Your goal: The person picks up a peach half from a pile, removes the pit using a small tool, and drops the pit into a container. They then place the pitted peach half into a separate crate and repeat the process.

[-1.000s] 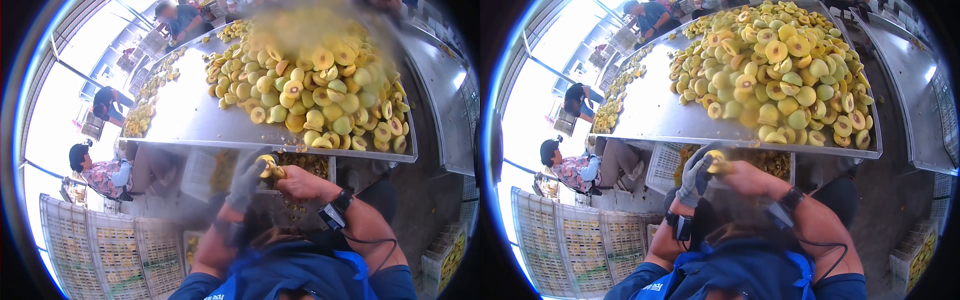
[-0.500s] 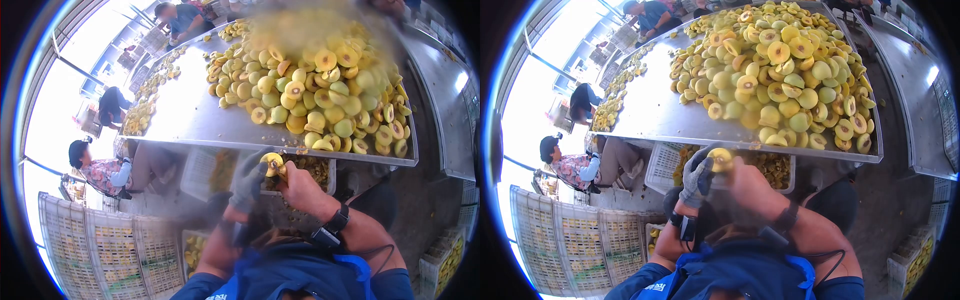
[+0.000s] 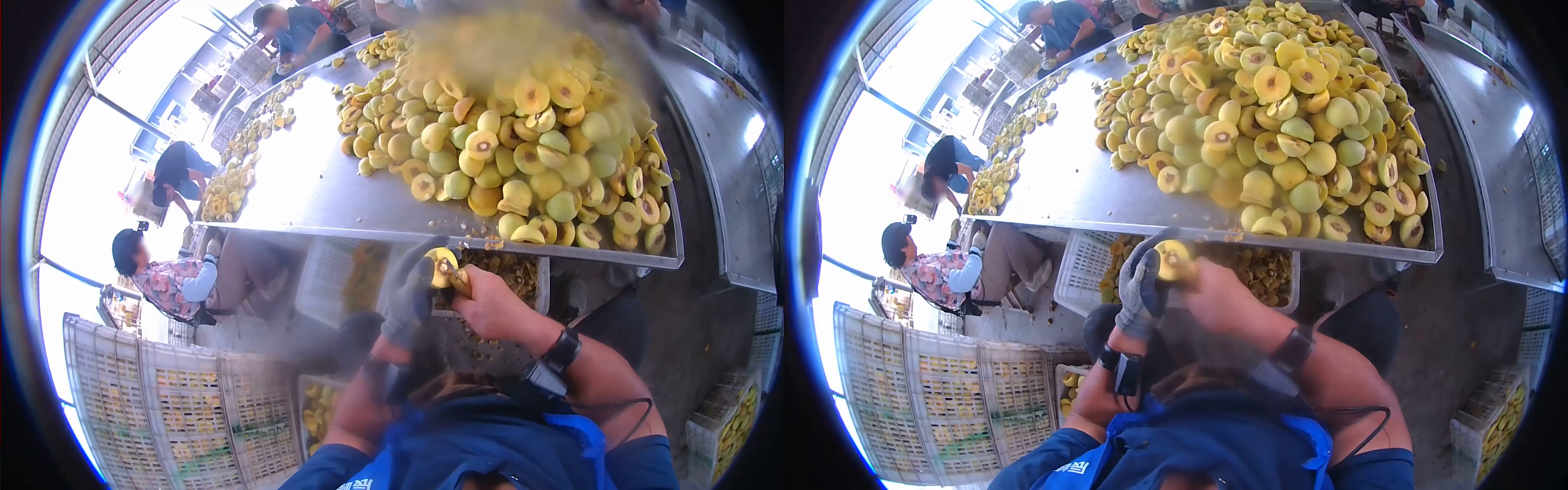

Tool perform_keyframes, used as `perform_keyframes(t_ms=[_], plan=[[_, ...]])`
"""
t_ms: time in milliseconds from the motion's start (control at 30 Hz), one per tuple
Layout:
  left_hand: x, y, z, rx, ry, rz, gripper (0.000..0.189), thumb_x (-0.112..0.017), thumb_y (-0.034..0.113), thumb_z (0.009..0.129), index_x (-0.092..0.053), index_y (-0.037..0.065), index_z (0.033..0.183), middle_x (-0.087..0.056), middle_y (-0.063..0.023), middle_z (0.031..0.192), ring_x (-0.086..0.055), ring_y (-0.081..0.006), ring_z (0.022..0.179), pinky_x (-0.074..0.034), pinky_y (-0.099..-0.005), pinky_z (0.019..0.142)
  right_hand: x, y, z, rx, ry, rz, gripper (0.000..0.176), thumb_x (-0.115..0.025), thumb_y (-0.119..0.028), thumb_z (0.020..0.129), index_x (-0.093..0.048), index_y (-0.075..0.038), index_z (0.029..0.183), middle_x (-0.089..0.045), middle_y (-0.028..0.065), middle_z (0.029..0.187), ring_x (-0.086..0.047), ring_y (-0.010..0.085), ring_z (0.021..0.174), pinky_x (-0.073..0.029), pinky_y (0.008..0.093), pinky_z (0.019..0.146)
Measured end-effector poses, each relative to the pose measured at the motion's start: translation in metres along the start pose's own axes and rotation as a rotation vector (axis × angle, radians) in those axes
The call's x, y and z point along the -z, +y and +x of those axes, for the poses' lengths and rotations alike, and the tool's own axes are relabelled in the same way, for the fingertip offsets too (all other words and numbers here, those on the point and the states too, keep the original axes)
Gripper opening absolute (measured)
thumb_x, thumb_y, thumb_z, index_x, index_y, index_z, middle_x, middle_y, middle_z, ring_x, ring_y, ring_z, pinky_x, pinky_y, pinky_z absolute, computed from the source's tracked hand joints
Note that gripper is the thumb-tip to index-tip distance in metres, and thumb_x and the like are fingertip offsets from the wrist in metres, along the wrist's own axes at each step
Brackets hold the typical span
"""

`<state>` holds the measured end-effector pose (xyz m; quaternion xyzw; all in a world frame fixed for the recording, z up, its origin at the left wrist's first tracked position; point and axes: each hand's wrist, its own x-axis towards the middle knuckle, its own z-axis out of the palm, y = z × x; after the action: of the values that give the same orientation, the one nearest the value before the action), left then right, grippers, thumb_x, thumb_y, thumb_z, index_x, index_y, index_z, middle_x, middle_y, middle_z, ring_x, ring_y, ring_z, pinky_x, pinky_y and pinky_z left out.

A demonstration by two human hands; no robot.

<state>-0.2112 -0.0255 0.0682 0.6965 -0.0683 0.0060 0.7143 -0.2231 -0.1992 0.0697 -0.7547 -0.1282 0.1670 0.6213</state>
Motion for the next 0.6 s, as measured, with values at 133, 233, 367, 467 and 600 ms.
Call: perform_keyframes(t_ms=[133,233,367,467,600], plan=[[-0.004,0.0,0.001,-0.071,0.063,0.118,0.048,-0.053,0.033,0.105,-0.061,-0.005,0.132,-0.066,-0.0133,0.122,-0.063,-0.0187,0.11,-0.05,-0.0332,0.098,-0.007,0.002,-0.003,-0.018,0.173,-0.194,0.022,-0.06,-0.015,0.094,-0.055,0.001,0.11,-0.068,0.0286,0.092,-0.067,0.0467,0.091,-0.052,0.0494,0.079],[0.0,-0.01,0.004,-0.069,0.06,0.06,0.047,-0.05,0.033,0.106,-0.062,-0.005,0.131,-0.066,-0.0138,0.123,-0.064,-0.0194,0.11,-0.051,-0.0337,0.097,0.0,0.005,0.001,0.082,0.202,0.016,0.021,-0.062,-0.012,0.09,-0.05,0.002,0.102,-0.065,0.0279,0.079,-0.064,0.0492,0.082,-0.05,0.052,0.072],[0.004,-0.024,0.004,0.058,0.081,-0.102,0.045,-0.047,0.032,0.107,-0.062,-0.004,0.13,-0.067,-0.0131,0.122,-0.066,-0.0191,0.107,-0.054,-0.0333,0.094,0.012,0.003,0.001,0.054,0.077,-0.14,0.023,-0.061,-0.012,0.09,-0.046,0.002,0.101,-0.064,0.0326,0.084,-0.061,0.0544,0.089,-0.048,0.0559,0.074],[0.002,-0.017,0.003,0.006,0.041,0.069,0.044,-0.045,0.031,0.108,-0.064,-0.003,0.127,-0.069,-0.0117,0.118,-0.067,-0.018,0.102,-0.055,-0.0326,0.09,0.012,0.006,0.001,0.057,0.055,-0.215,0.023,-0.06,-0.012,0.09,-0.046,0.003,0.101,-0.064,0.033,0.085,-0.061,0.0549,0.088,-0.048,0.0566,0.074],[0.002,-0.014,0.002,-0.032,-0.002,0.238,0.042,-0.044,0.03,0.108,-0.067,-0.002,0.122,-0.071,-0.0098,0.111,-0.068,-0.0168,0.097,-0.056,-0.0319,0.086,0.01,0.008,0.001,0.05,0.045,-0.252,0.024,-0.061,-0.012,0.091,-0.046,0.003,0.102,-0.065,0.0328,0.085,-0.061,0.0554,0.088,-0.048,0.0571,0.074]])
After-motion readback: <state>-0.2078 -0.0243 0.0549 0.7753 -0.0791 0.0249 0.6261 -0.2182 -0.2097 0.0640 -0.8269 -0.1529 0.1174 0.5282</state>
